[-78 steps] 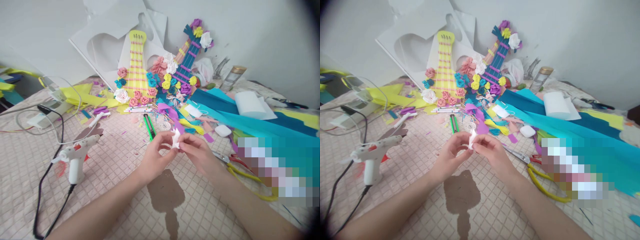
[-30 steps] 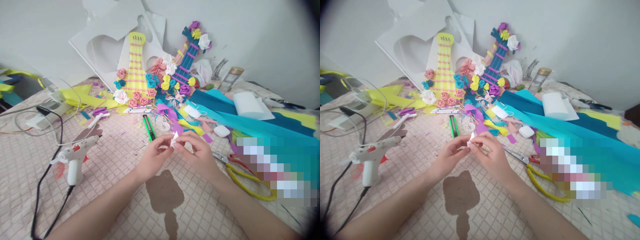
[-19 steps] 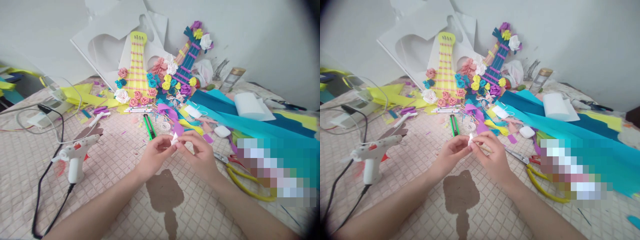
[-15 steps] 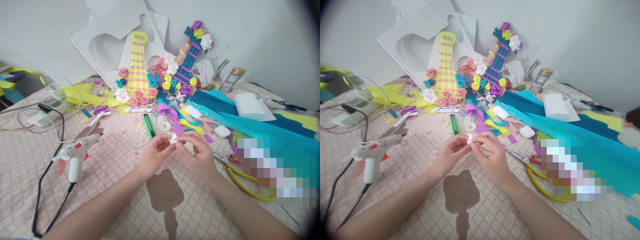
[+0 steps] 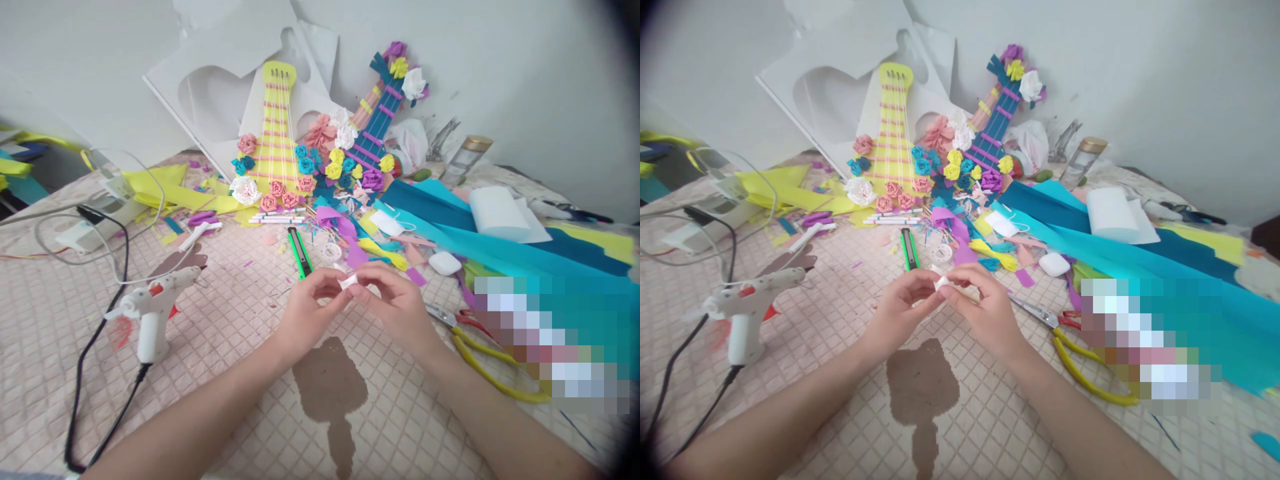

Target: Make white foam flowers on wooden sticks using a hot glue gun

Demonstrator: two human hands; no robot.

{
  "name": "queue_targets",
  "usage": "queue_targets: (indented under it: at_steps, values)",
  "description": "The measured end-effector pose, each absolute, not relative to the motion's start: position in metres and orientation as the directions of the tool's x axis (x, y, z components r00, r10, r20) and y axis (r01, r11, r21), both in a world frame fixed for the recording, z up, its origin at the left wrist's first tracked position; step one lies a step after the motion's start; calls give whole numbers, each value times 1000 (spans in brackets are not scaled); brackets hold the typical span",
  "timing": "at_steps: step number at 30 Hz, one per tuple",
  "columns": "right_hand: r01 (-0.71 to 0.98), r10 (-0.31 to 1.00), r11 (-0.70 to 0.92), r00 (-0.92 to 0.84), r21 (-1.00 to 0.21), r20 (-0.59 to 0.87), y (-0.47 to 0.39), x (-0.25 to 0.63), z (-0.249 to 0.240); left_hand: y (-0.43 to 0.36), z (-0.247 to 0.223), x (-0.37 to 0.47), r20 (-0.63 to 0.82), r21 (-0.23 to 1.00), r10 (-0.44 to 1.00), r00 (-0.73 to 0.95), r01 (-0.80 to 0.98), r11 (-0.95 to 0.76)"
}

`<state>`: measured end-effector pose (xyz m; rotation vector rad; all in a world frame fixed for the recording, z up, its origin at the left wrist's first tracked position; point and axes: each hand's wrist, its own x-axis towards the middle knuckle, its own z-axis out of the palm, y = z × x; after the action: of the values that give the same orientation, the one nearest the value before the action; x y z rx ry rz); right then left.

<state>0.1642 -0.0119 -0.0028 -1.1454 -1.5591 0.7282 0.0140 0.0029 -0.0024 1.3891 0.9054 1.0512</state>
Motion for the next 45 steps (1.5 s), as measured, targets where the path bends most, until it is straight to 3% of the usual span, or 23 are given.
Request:
queue_targets:
  at_steps: [8,15,18,23,30,38,45]
  values:
    - [306,936,341,-26,-889,351,-12,164,-4,1,-2,14,95,996,955,281,-25,-91]
    - [337,910,414,-119,-845,398,-9,168,-4,-1,-2,9,352,888,910,219,229,-398]
    - [320,904,424,-95,-847,417,-8,168,-4,-2,-2,9,409,830,877,252,298,-472]
    - [254,927,365,-12,-896,374,-8,167,-3,-3,-2,8,397,834,871,289,282,-474]
    - [125,962,245,89,-961,257,-10,168,-2,1,3,2,543,745,802,251,296,-597]
    - [154,938,318,93,-936,334,-12,166,-2,2,3,3,464,791,847,260,308,-528]
    - [174,933,328,97,-929,347,-14,163,0,-2,8,3,486,752,803,346,304,-585]
